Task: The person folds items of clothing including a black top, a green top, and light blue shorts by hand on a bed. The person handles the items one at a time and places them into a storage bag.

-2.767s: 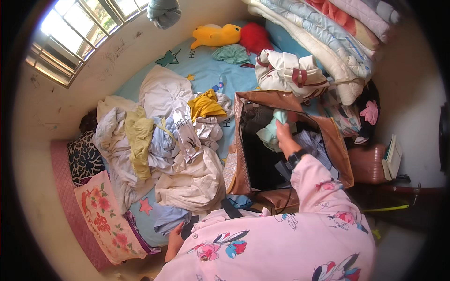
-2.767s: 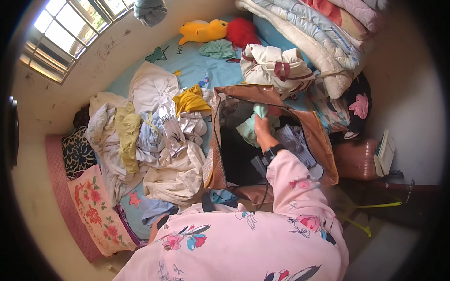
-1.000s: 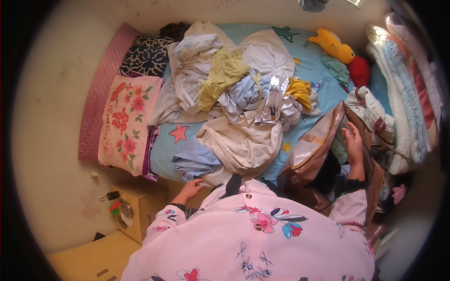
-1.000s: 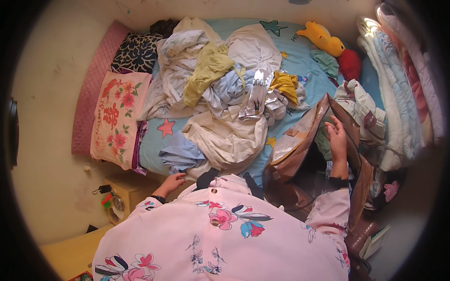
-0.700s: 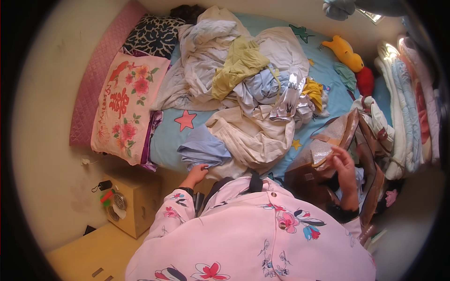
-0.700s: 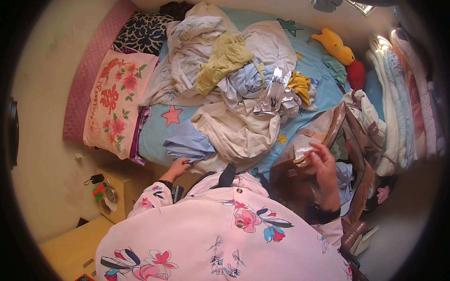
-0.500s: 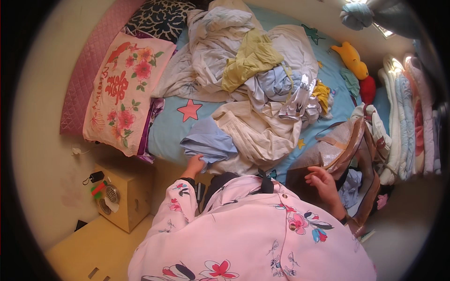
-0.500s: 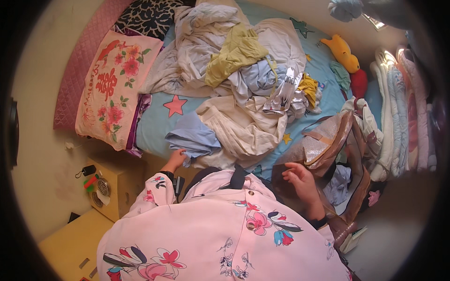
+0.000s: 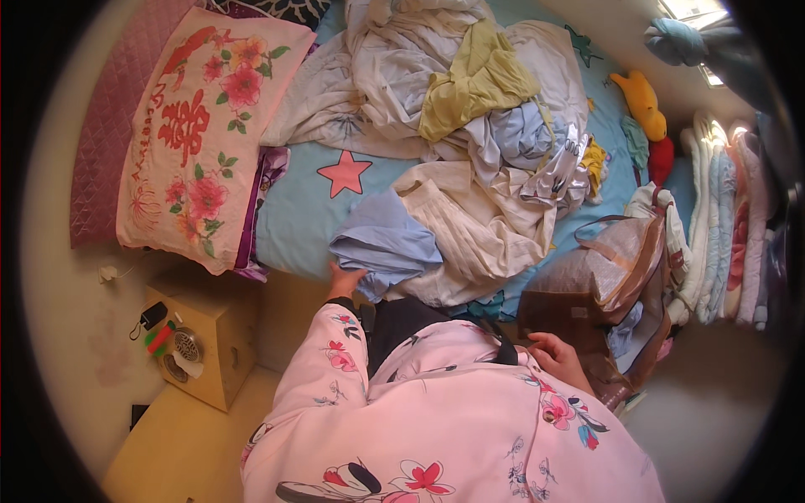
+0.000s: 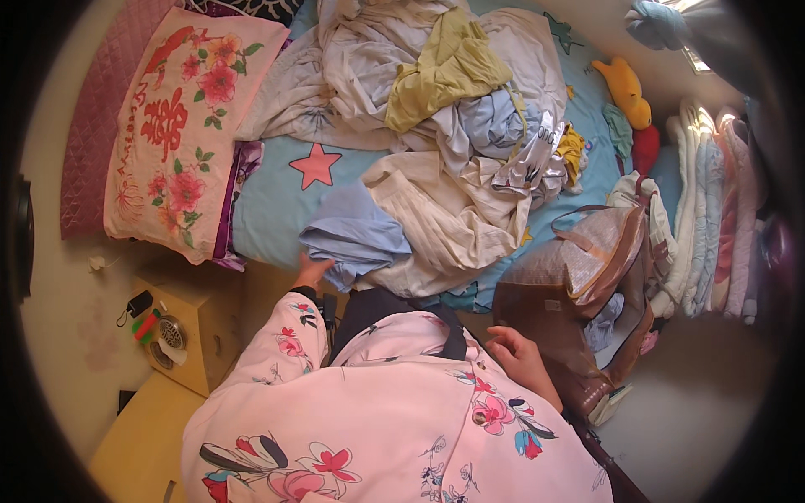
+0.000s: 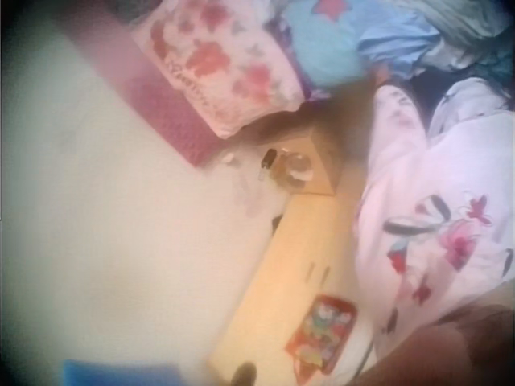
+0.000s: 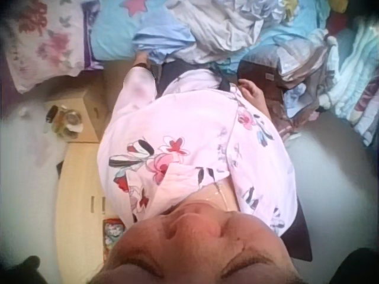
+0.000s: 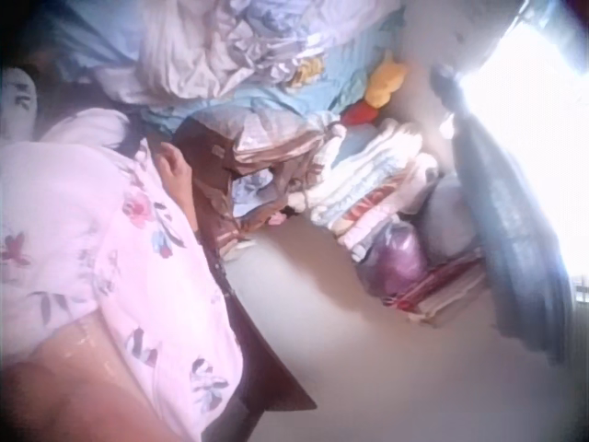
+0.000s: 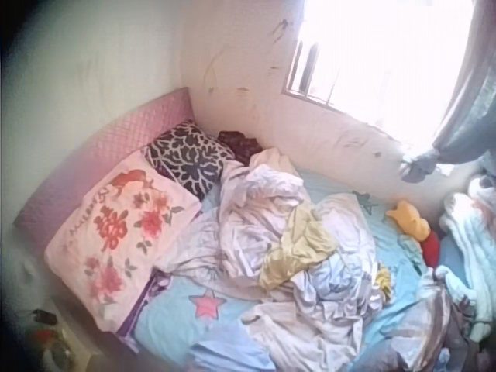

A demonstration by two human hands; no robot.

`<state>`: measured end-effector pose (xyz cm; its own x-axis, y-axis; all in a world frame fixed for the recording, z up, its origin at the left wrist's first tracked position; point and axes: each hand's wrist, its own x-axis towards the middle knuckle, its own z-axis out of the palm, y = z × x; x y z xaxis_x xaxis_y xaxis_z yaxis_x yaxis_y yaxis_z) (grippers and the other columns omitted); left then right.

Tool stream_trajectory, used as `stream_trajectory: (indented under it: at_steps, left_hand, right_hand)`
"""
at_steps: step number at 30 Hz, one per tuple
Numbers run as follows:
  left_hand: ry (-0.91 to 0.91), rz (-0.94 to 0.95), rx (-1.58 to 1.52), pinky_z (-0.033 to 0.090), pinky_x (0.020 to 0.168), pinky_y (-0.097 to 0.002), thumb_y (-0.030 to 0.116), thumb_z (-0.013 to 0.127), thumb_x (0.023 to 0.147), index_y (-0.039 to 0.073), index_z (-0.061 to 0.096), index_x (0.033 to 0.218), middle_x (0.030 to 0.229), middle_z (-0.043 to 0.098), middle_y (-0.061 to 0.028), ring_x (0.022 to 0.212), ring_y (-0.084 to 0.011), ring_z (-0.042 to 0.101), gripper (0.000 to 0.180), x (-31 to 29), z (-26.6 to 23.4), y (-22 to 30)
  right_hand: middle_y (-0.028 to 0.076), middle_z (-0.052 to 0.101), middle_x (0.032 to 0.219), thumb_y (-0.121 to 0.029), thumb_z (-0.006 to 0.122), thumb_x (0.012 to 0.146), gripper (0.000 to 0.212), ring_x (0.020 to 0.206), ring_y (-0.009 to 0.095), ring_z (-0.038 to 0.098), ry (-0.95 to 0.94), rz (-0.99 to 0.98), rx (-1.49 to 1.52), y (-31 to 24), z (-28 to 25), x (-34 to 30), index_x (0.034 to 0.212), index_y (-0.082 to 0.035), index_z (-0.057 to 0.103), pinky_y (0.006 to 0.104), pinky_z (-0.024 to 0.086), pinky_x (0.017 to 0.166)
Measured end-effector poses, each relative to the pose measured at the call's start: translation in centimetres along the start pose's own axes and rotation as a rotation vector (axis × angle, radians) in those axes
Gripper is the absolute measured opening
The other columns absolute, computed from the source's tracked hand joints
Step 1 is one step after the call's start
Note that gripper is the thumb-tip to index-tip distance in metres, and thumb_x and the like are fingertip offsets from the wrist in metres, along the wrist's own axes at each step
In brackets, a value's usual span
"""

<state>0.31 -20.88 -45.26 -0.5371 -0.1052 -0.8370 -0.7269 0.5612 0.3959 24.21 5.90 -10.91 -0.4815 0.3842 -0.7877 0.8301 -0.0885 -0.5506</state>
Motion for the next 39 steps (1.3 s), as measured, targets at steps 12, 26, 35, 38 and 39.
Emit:
stream_trajectory:
  at_steps: [12,26,35,38,39]
  left_hand:
    - [-1.276,0.163,-0.343,0.028,0.040,-0.0216,0.028,0.050,0.081,0.009,0.049,0.069,0.049,0.041,0.0008,0.040,-0.0084,0.035,0.022,-13.8,6.4,21.1]
    - [-1.930,1.828,0.266,0.039,0.054,-0.0315,0.018,0.058,0.073,0.004,0.050,0.066,0.061,0.049,-0.0121,0.057,-0.0296,0.047,0.018,-44.4,-0.8,30.0]
    - [-1.521,1.311,-0.514,0.040,0.070,-0.0236,0.012,0.056,0.078,0.003,0.055,0.092,0.089,0.054,-0.0014,0.082,-0.0087,0.048,0.016,-45.2,-1.2,33.1]
    - [-1.194,1.402,-0.520,0.039,0.073,-0.0230,0.022,0.050,0.082,0.004,0.045,0.112,0.102,0.052,-0.0022,0.085,-0.0094,0.048,0.035,-41.0,-0.6,39.6]
    - [-0.972,1.503,-0.415,0.038,0.072,-0.0225,0.028,0.048,0.083,0.005,0.041,0.118,0.106,0.050,-0.0027,0.086,-0.0092,0.047,0.042,-38.2,-0.6,40.9]
  right_hand:
    - [0.008,0.056,0.093,-0.004,0.049,0.080,0.032,0.082,0.012,0.053,0.085,-0.163,0.135,-2.9,-1.6,1.3,0.111,-0.002,0.045,0.0229,0.043,0.072]
    - [0.009,0.049,0.111,-0.010,0.048,0.081,0.043,0.099,0.020,0.050,0.239,-0.646,0.141,-7.0,-5.4,4.5,0.121,-0.004,0.035,0.0313,0.039,0.085]
    - [0.010,0.050,0.110,-0.015,0.043,0.084,0.039,0.100,0.020,0.050,-0.032,-0.594,0.703,-7.5,-4.7,4.0,0.120,-0.003,0.037,0.0331,0.039,0.086]
    - [0.010,0.050,0.110,-0.016,0.041,0.085,0.038,0.100,0.021,0.050,-0.155,-0.537,0.873,-9.0,-4.5,3.4,0.120,-0.003,0.037,0.0337,0.039,0.086]
    - [0.010,0.050,0.110,-0.017,0.041,0.085,0.038,0.100,0.021,0.050,-0.190,-0.511,0.928,-9.8,-4.6,3.1,0.120,-0.002,0.037,0.0339,0.039,0.086]
